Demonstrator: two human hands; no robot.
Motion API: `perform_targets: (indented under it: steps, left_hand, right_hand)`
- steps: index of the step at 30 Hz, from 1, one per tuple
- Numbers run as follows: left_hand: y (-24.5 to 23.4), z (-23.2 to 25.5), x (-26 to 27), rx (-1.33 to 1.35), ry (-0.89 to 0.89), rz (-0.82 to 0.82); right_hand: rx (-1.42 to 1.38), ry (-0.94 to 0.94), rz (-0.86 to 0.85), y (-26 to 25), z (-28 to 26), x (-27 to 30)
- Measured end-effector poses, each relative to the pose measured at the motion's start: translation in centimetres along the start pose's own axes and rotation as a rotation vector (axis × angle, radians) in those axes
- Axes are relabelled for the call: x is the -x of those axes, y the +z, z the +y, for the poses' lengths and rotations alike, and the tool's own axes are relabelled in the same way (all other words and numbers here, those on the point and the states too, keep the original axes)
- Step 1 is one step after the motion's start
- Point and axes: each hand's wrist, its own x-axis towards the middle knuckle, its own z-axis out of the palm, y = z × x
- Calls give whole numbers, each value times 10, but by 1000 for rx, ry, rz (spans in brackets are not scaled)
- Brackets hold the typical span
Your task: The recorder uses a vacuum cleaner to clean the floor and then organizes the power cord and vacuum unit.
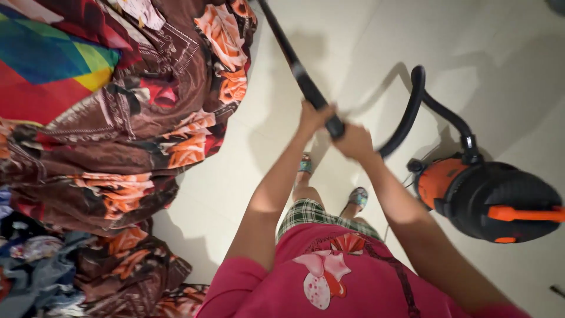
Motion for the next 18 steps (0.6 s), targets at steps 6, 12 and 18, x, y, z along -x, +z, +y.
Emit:
perform_targets:
  steps: [6, 12, 18]
  left_hand:
    - [92, -35, 284, 281, -178, -154]
    - [130, -47, 290, 414, -124, -21]
    - [49, -57, 120, 152, -76, 17]
  right_hand:
    - [268, 196, -343, 17, 172, 232]
    - [216, 25, -279, -4, 195, 223]
    - [17, -194, -149, 14, 102, 77]
